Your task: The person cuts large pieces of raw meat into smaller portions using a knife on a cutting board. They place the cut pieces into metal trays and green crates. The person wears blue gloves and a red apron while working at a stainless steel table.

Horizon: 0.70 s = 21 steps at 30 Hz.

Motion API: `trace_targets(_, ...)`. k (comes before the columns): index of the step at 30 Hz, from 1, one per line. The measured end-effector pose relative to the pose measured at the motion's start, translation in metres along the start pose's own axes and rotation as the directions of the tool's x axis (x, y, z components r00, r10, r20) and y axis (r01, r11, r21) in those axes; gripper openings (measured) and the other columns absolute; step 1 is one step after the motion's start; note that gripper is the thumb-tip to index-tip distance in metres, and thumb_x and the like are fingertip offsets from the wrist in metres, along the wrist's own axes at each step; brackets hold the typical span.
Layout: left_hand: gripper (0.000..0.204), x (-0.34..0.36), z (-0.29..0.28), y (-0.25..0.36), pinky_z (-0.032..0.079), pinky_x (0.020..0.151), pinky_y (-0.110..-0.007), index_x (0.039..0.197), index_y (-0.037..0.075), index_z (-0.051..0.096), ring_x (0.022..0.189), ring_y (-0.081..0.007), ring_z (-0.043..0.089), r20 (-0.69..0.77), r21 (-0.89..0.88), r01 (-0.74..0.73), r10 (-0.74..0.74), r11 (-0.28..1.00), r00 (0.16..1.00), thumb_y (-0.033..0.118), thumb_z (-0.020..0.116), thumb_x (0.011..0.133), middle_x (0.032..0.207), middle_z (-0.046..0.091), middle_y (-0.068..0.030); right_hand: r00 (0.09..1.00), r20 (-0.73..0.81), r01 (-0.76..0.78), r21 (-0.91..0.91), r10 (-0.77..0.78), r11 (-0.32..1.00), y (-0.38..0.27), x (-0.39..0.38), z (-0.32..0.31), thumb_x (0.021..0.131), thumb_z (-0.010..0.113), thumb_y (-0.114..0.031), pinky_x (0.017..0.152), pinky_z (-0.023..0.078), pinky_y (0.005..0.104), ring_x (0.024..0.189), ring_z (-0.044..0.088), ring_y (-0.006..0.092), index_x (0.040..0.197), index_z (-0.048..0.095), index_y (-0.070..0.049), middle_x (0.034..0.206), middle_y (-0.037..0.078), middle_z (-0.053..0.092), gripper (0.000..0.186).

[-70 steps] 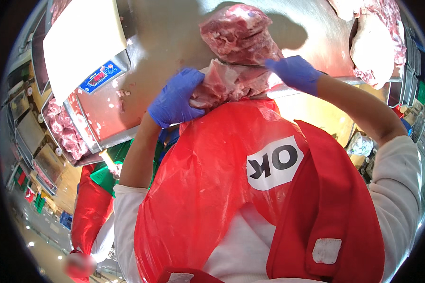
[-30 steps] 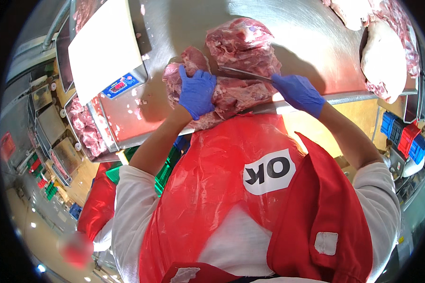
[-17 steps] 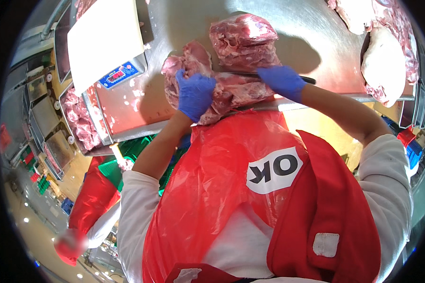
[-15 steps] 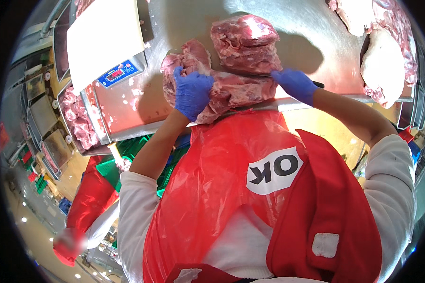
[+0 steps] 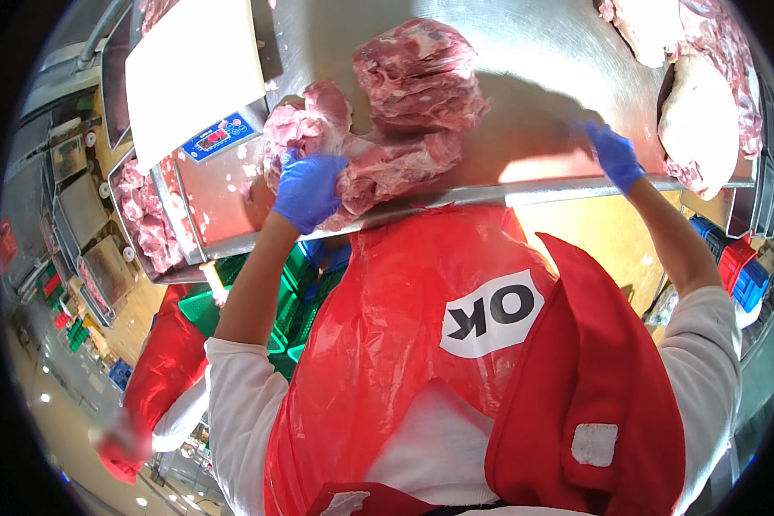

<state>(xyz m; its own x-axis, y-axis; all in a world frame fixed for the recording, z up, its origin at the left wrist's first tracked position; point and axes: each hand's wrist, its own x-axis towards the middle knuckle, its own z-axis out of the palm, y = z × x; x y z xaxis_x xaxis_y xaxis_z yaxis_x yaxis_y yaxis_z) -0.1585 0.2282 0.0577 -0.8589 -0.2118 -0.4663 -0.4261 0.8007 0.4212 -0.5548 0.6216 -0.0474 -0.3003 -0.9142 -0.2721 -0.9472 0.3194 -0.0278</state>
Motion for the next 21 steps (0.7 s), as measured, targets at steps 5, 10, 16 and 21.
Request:
trace_targets(5,0.115,0.084,0.029,-0.018,0.045,0.105,-0.041,0.15,-0.004,0.019,0.122,-0.0322,0.057,-0.305,-0.687,-0.037,-0.241,0.725,0.921,0.032,0.089,0.067,0.133,0.054,-0.0275,0.939,-0.119,-0.255,0.391,0.324,0.884,-0.023,-0.017,0.026,0.103,0.053,-0.03,0.05,0.043,0.0388,0.056,0.058,0.028,0.117,0.058,-0.003,0.065,0.019,0.057,0.031)
trace_targets(10,0.143,0.154,0.057,-0.004,0.042,0.109,-0.045,0.15,-0.008,0.011,0.132,-0.0434,0.044,-0.574,-0.56,0.046,-0.428,0.827,0.698,0.042,0.097,0.048,0.144,0.037,-0.0344,0.848,0.279,-0.395,0.9,0.45,0.186,-0.151,0.026,-0.004,0.102,0.053,-0.025,0.052,0.047,0.0405,0.053,0.057,0.0232,0.113,0.054,-0.004,0.067,0.016,0.059,0.024)
trace_targets(16,0.123,0.216,0.0,0.003,0.047,0.104,-0.043,0.141,-0.012,0.03,0.123,-0.0393,0.055,-0.545,-0.594,0.077,-0.471,0.801,0.694,0.047,0.094,0.053,0.134,0.051,-0.0308,0.986,-0.037,-0.123,0.511,0.164,0.851,-0.151,0.012,-0.036,0.1,0.049,-0.022,0.06,0.049,0.0527,0.071,0.065,0.041,0.11,0.049,-0.007,0.078,0.024,0.065,0.018)
trace_targets(21,0.099,0.188,-0.049,0.002,0.048,0.101,-0.043,0.138,-0.003,0.04,0.121,-0.0434,0.055,-0.341,-0.389,0.119,-0.263,0.913,0.903,0.048,0.086,0.066,0.134,0.053,-0.0288,0.989,0.001,-0.141,0.338,0.15,0.93,-0.144,0.066,-0.081,0.101,0.046,-0.024,0.065,0.049,0.0568,0.076,0.065,0.0447,0.109,0.05,-0.008,0.08,0.025,0.065,0.019)
